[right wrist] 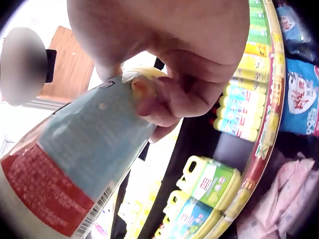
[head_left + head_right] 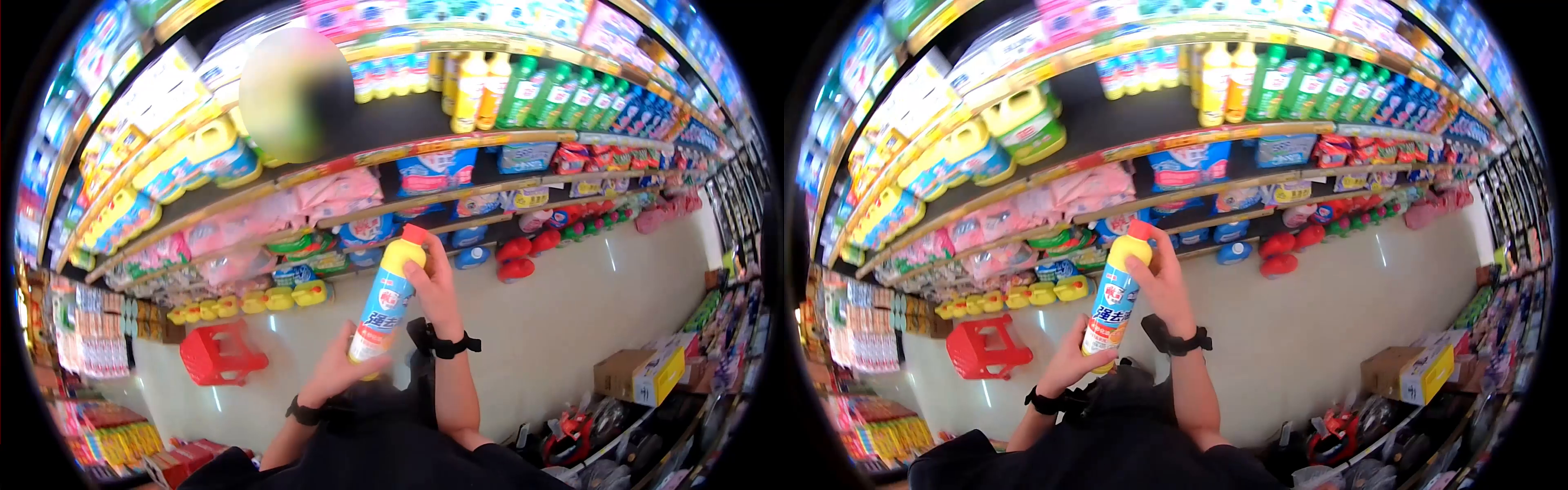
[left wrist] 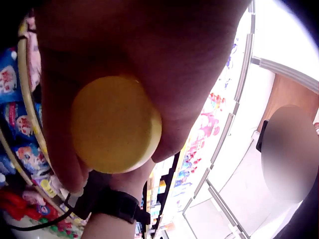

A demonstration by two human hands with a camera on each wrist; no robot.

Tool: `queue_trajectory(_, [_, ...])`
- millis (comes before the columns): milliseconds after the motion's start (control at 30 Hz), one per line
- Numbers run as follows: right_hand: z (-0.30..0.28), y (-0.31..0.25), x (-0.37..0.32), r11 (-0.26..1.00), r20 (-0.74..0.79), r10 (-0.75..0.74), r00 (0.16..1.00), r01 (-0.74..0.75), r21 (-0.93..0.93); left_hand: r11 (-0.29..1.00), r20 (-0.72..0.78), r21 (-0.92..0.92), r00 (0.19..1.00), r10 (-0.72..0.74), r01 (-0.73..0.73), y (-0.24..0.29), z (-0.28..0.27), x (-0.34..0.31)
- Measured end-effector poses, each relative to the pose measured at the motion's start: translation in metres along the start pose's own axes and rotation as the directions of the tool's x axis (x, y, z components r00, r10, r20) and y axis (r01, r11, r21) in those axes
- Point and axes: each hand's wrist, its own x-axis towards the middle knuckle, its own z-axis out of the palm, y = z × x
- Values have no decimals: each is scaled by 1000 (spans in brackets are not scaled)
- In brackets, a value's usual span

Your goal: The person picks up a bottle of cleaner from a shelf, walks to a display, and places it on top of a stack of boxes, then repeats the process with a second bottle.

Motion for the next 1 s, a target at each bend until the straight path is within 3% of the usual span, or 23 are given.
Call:
queue_trajectory(133, [85,40,-13,999,183,41,982,-37,-23,996,-179,-7,980,86,-89,-39,-50,-58])
queue_trajectory(167, [108,58,-16,997,198,1,980,15,-78,992,-248,24,961,125,-123,-45,-60,-72])
queue_trajectory(267, [181,85,-37,990,207,82,975,-55,-133,981,-384,95,904,191,-167,-74,-91,-108])
queue_trajectory(367, [230,117,-45,982,340,108,934,-48,-180,967,-498,-54,846,189,-248,-88,-119,-154])
queue_trajectory(467, [283,131,-68,954,362,224,905,-127,-271,983,-575,1,804,151,-184,-100,-147,-200])
queue_trajectory(500, [299,141,-74,950,397,223,890,-106,-294,979,-589,-60,799,123,-195,-111,-156,-210])
queue_trajectory(600, [340,163,-86,915,507,299,809,-91,-394,930,-656,-154,738,156,-334,-139,-173,-231])
queue_trajectory(633, [349,166,-87,901,532,339,776,-104,-421,933,-622,-224,778,87,-283,-134,-177,-242])
queue_trajectory(733, [384,183,-89,868,593,457,663,-185,-461,884,-680,-312,732,47,-347,-157,-185,-259])
queue_trajectory(833, [427,211,-94,859,659,503,559,-239,-453,941,-740,-259,671,-47,-220,-154,-198,-282])
queue_trajectory(933, [475,240,-98,859,721,511,467,-265,-438,940,-852,-203,523,-32,-274,-167,-213,-289])
queue_trajectory(1000, [503,263,-98,850,740,527,418,-244,-467,944,-876,-223,475,-86,-242,-170,-232,-297])
